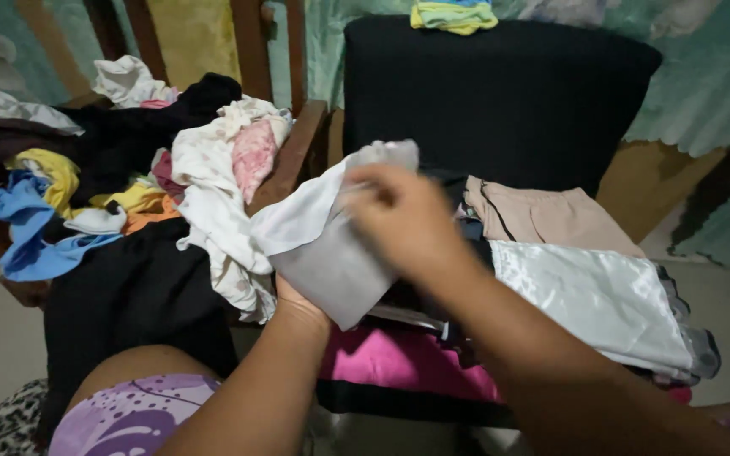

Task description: Folding a pile of laundry including shirts and undergarments on a chair.

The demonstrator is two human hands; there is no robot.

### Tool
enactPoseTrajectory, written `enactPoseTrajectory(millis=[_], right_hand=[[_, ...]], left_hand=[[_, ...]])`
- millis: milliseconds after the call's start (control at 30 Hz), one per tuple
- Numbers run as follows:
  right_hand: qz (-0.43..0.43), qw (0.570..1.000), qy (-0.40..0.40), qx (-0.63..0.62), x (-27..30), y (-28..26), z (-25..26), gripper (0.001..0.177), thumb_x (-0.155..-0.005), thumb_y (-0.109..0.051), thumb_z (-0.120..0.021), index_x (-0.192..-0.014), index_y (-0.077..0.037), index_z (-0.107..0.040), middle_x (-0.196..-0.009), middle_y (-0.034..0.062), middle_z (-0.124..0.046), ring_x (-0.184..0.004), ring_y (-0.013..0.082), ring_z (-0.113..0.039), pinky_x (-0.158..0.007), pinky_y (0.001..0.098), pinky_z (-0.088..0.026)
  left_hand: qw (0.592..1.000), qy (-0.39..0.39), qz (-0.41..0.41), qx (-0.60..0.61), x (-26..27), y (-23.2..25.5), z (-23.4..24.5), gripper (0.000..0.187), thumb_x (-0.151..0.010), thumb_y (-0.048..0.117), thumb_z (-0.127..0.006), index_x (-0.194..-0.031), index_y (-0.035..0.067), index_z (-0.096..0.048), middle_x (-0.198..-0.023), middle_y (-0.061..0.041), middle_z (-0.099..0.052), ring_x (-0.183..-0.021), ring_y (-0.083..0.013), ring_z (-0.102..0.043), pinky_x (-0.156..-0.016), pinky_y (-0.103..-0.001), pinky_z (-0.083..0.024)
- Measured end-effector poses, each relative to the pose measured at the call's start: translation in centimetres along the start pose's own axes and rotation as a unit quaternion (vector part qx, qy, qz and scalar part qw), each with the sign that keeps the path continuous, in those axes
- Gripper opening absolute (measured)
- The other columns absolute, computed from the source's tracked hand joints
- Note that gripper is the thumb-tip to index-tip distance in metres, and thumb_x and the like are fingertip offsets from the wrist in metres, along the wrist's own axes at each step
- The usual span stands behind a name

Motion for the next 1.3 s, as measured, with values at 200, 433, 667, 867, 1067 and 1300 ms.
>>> enactPoseTrajectory(millis=[200, 433, 667, 867, 1067, 1300], right_hand=[[-0.2, 0.962, 0.179, -0.058, 0.3, 6.9, 5.9, 0.052, -0.092, -0.029, -0.069, -0.135, -0.002, -0.057, -0.114, 0.0104, -0.065, -0.099, 0.0176, -0.062, -0.084, 0.0342, -0.053], [-0.36, 0.859, 0.038, -0.361, 1.3, 12.7, 5.2, 0.052, -0.097, -0.043, -0.054, -0.134, -0.006, -0.058, -0.131, 0.0131, -0.066, -0.125, 0.0277, -0.061, -0.108, 0.0469, -0.048], [-0.285, 0.907, 0.163, -0.263, -0.1, 9.6, 8.0, 0.025, -0.099, -0.031, -0.053, -0.115, -0.012, -0.051, -0.111, 0.0148, -0.064, -0.098, 0.0249, -0.07, -0.079, 0.0469, -0.063], [-0.268, 0.945, 0.179, -0.056, -0.5, 16.5, 6.5, 0.025, -0.102, -0.03, -0.061, -0.114, -0.008, -0.057, -0.075, 0.0095, -0.054, -0.059, 0.02, -0.049, -0.044, 0.0337, -0.039], [-0.361, 0.927, 0.099, -0.029, 1.6, 24.6, 3.5, 0.028, -0.099, -0.027, -0.068, -0.115, -0.004, -0.065, -0.077, 0.0049, -0.064, -0.061, 0.0126, -0.057, -0.053, 0.0301, -0.047], [-0.318, 0.937, 0.143, 0.031, 0.8, 16.8, 5.6, 0.032, -0.097, -0.026, -0.066, -0.121, -0.006, -0.066, -0.084, 0.0114, -0.069, -0.067, 0.0199, -0.064, -0.06, 0.0352, -0.052]], left_hand=[[0.999, -0.017, 0.033, -0.01, -0.5, -0.5, -0.6, 0.064, -0.095, 0.051, -0.039, -0.142, 0.009, -0.052, -0.141, -0.016, -0.06, -0.127, -0.0321, -0.059, -0.107, -0.05, -0.047], [0.996, -0.029, 0.08, -0.026, -2.0, -2.1, -1.2, 0.065, -0.096, 0.055, -0.038, -0.14, 0.01, -0.055, -0.14, -0.016, -0.061, -0.125, -0.0328, -0.061, -0.105, -0.051, -0.048], [0.991, -0.024, 0.124, -0.041, -3.3, -3.2, -0.5, 0.067, -0.096, 0.059, -0.038, -0.139, 0.01, -0.057, -0.139, -0.016, -0.062, -0.123, -0.0335, -0.062, -0.102, -0.053, -0.05], [0.986, -0.027, 0.152, -0.056, -2.7, -1.9, 0.5, 0.069, -0.097, 0.062, -0.037, -0.138, 0.011, -0.059, -0.139, -0.016, -0.062, -0.121, -0.0341, -0.064, -0.1, -0.054, -0.051], [0.956, 0.17, 0.152, -0.185, -2.4, -1.3, 6.0, 0.047, -0.099, 0.042, -0.057, -0.135, 0.011, -0.054, -0.132, -0.014, -0.066, -0.118, -0.0333, -0.067, -0.096, -0.055, -0.055], [0.931, 0.177, 0.04, -0.316, -3.5, -0.2, 7.2, 0.039, -0.091, 0.024, -0.067, -0.124, 0.006, -0.055, -0.116, -0.014, -0.07, -0.103, -0.0298, -0.072, -0.085, -0.056, -0.061]])
Point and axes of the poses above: each hand's wrist, its own x-axis away from the middle knuckle, its own z-axis out of the back of the hand, y = z × x, the point moved 5 cm from there along -x, towards the middle knuckle
